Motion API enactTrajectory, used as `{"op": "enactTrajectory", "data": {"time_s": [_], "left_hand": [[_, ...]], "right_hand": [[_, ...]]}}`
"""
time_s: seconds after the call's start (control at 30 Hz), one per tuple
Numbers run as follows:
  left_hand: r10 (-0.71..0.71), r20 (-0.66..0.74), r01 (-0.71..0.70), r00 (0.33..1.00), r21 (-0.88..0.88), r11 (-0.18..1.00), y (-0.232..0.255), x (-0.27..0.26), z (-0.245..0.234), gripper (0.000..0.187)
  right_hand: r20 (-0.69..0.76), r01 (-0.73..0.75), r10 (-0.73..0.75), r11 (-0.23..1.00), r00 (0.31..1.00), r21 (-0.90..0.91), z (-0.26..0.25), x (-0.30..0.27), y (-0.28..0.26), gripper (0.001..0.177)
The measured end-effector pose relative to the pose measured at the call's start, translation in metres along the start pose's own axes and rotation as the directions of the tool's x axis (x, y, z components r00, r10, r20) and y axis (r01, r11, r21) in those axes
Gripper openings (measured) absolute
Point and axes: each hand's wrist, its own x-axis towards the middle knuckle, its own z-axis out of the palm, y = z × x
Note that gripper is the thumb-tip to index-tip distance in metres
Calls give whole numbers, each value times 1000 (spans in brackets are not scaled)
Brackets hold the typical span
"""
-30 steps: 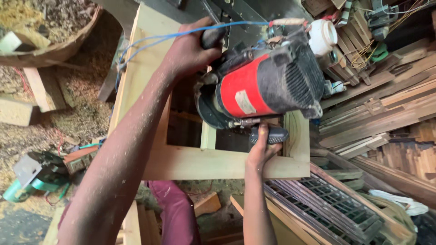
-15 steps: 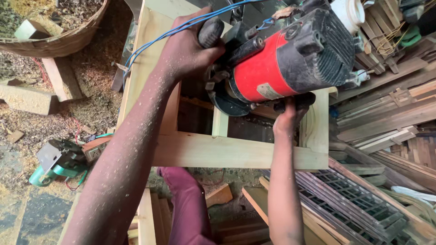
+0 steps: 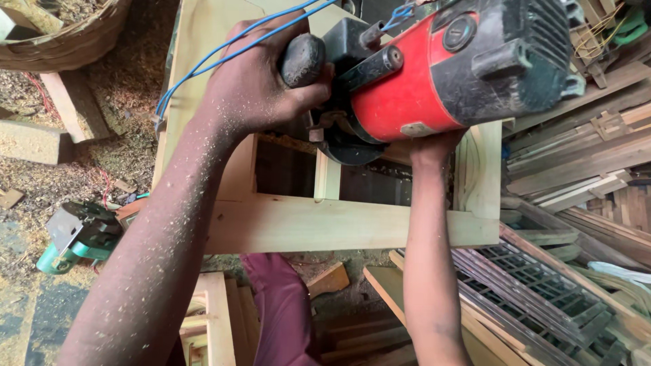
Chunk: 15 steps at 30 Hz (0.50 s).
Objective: The person uses a handheld electric router to shape the edges of a wooden frame. They guide the tool along the inner and outer edges of the frame, creating a rounded profile while wood shavings accumulate on the work surface.
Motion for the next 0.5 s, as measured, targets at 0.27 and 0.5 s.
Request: {"op": "enactTrajectory", "data": {"time_s": [0.27, 0.5], "left_hand": [[-189, -95, 163, 977, -229, 960, -10, 11, 20, 29], [-241, -112, 194, 964, -324, 926, -32, 44, 48, 26]], "right_hand": [[-396, -68, -41, 964, 917, -257, 16, -45, -23, 54], [-479, -7, -171, 937, 861, -348, 52, -100, -29, 37]]}}
